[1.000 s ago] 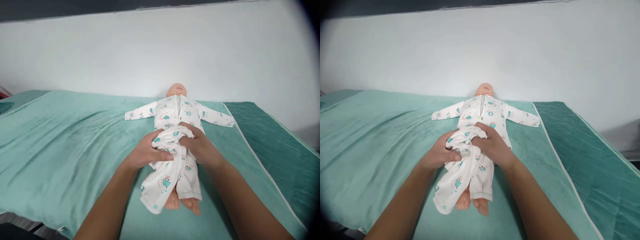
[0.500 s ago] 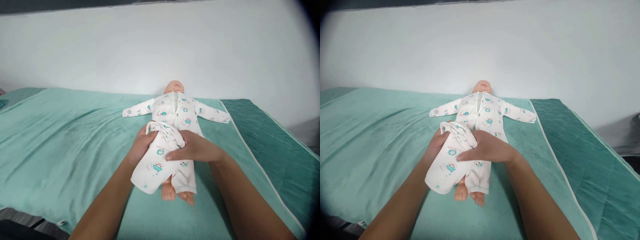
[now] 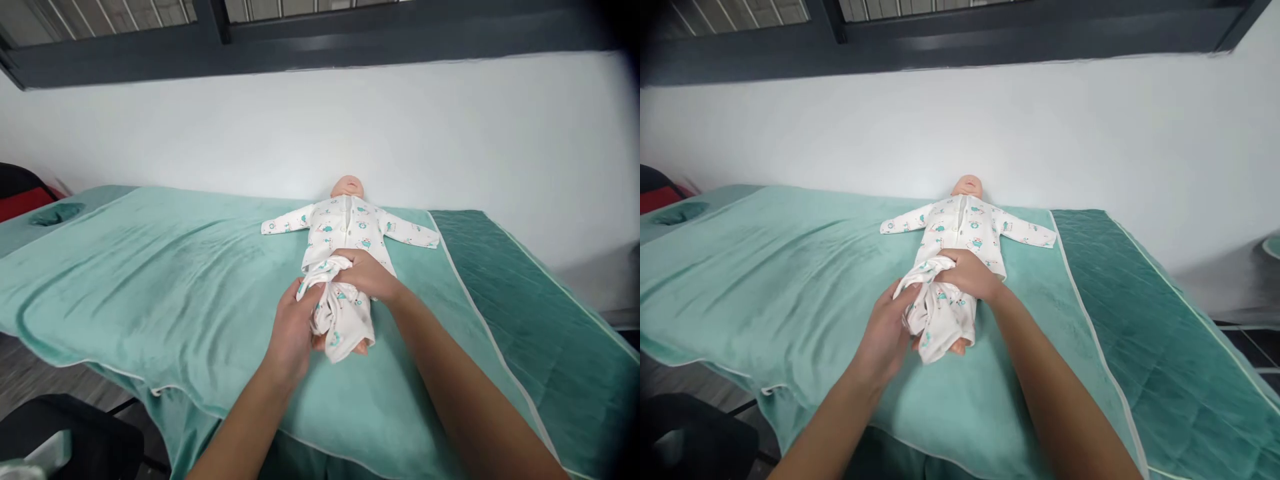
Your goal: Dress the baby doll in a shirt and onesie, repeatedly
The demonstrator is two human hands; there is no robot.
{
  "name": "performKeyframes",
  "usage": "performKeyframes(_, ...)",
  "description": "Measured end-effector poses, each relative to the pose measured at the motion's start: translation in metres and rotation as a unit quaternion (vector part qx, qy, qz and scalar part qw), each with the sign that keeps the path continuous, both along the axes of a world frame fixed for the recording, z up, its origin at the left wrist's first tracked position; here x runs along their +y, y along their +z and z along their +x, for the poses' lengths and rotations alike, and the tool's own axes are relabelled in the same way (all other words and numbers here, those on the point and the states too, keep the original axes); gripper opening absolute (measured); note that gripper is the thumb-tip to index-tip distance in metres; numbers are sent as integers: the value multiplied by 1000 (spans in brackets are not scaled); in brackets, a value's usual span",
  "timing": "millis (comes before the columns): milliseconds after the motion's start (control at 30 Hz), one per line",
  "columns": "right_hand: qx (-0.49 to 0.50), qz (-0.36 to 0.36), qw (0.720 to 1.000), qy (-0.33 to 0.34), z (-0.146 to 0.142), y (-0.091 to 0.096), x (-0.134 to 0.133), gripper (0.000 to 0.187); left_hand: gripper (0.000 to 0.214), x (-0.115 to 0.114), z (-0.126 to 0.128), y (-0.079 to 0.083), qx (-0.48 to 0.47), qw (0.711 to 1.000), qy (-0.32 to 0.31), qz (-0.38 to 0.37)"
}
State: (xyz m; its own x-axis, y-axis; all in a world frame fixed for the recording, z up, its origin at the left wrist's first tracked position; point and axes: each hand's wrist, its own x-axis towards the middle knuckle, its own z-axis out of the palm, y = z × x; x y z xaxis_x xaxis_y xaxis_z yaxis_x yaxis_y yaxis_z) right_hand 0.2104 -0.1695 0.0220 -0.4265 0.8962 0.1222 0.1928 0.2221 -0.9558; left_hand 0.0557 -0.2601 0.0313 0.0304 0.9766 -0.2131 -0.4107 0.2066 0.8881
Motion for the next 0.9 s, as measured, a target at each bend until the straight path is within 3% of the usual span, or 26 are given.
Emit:
performKeyframes(167, -119, 43, 992, 10, -6, 3, -5, 15, 31, -35, 14, 6, 0, 998, 67, -12)
performKeyframes(367, -174, 89, 979, 52, -2, 5, -7, 16, 22, -67, 18, 11, -80, 994, 62, -29)
performKeyframes(500, -200, 100, 972, 78, 5, 2, -12, 17, 24, -83, 21, -12, -109, 987, 101, -56)
performKeyframes(633, -275, 174, 942, 80, 8, -1, -14, 11, 29, -92, 16, -41, -44, 984, 169, -40)
performKeyframes(767, -340, 221, 911, 72, 5, -4, -17, 11, 29, -86, 2, -53, 39, 987, 156, -14)
performKeyframes(900, -354, 232, 905, 47, 3, -9, -24, 11, 29, -70, -12, -54, 93, 989, 114, -10)
